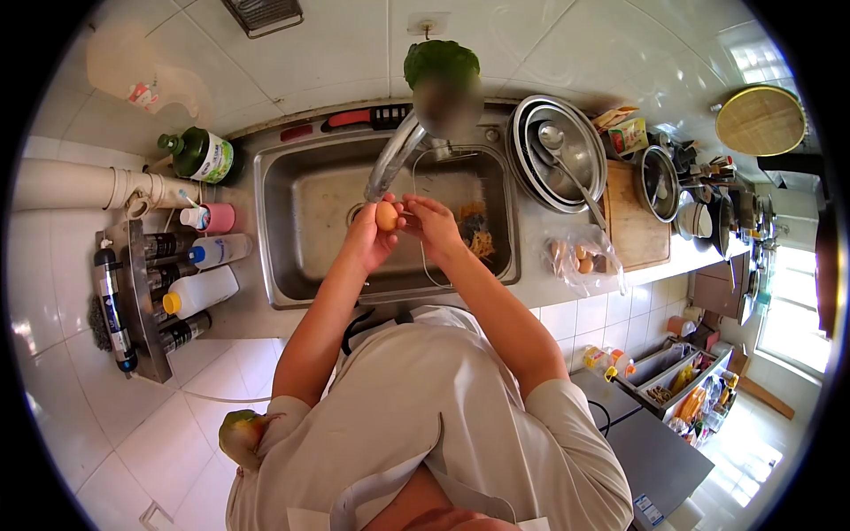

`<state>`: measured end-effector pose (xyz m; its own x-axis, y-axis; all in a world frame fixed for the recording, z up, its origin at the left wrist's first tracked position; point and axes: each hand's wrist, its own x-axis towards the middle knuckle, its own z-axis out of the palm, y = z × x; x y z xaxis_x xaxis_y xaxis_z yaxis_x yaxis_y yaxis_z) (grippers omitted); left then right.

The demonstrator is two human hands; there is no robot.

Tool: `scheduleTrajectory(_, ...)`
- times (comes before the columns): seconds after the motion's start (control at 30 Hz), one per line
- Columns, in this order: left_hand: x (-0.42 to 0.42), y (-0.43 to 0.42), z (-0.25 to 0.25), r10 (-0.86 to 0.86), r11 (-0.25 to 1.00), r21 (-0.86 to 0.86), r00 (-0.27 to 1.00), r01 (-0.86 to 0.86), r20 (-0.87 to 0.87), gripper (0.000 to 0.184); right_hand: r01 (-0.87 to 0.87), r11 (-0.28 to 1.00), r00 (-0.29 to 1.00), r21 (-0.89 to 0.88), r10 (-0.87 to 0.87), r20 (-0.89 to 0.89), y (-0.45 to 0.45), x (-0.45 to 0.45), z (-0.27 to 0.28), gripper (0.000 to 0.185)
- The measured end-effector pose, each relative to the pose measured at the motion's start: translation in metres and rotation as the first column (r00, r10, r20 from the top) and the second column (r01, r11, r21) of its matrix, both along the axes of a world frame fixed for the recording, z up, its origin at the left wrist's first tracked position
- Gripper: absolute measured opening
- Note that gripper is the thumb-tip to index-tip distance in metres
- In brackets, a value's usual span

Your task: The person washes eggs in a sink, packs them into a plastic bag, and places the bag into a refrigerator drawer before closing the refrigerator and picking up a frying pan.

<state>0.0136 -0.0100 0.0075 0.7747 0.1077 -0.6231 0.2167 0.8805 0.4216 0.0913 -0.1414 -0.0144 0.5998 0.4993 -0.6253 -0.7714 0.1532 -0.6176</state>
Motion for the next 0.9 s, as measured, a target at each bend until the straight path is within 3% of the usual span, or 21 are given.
scheduleTrajectory(0.13, 0.009, -0.001, 0.007, -0.06, 0.991, 0.121, 0.998, 0.063, -0.032, 0.027, -0.031, 0.999, 0.999, 0.009, 0.031, -0.014, -0.006, -0.003, -0.008, 0.027)
scheduleTrajectory(0.23, 0.007, 0.002, 0.002, -0.13, 0.975, 0.188, 0.991, 0.12, 0.043, 0.026, -0.044, 0.999, 0.999, 0.01, 0.044, -0.002, -0.006, -0.004, -0.007, 0.025)
scheduleTrajectory(0.33, 0.005, 0.007, -0.001, -0.145, 0.989, 0.012, 0.974, 0.145, 0.173, 0.025, -0.052, 0.999, 0.999, -0.004, 0.052, 0.01, -0.003, -0.005, 0.006, 0.024)
scheduleTrajectory(0.43, 0.009, 0.004, -0.005, -0.094, 0.993, -0.052, 0.986, 0.102, 0.136, 0.021, -0.112, 0.992, 0.994, 0.058, 0.112, 0.015, -0.005, -0.003, 0.005, 0.024)
scheduleTrajectory(0.53, 0.019, -0.008, 0.007, 0.007, 0.999, 0.035, 0.998, -0.004, -0.065, 0.018, -0.106, 0.994, 0.994, 0.035, 0.104, 0.043, -0.003, -0.004, 0.005, 0.024)
scheduleTrajectory(0.63, 0.016, -0.009, 0.015, -0.093, 0.975, 0.203, 0.996, 0.091, 0.0, 0.014, -0.05, 0.999, 0.998, -0.012, 0.051, 0.043, -0.001, -0.006, 0.009, 0.024)
scheduleTrajectory(0.77, 0.014, -0.001, 0.019, -0.134, 0.988, 0.084, 0.99, 0.13, 0.039, 0.015, -0.03, 0.999, 0.998, -0.033, 0.032, 0.061, 0.001, -0.008, 0.009, 0.024)
scheduleTrajectory(0.9, 0.006, 0.01, 0.004, -0.148, 0.984, -0.081, 0.98, 0.159, 0.135, 0.02, 0.004, 0.999, 0.978, -0.049, 0.006, 0.208, 0.006, -0.008, 0.01, 0.025)
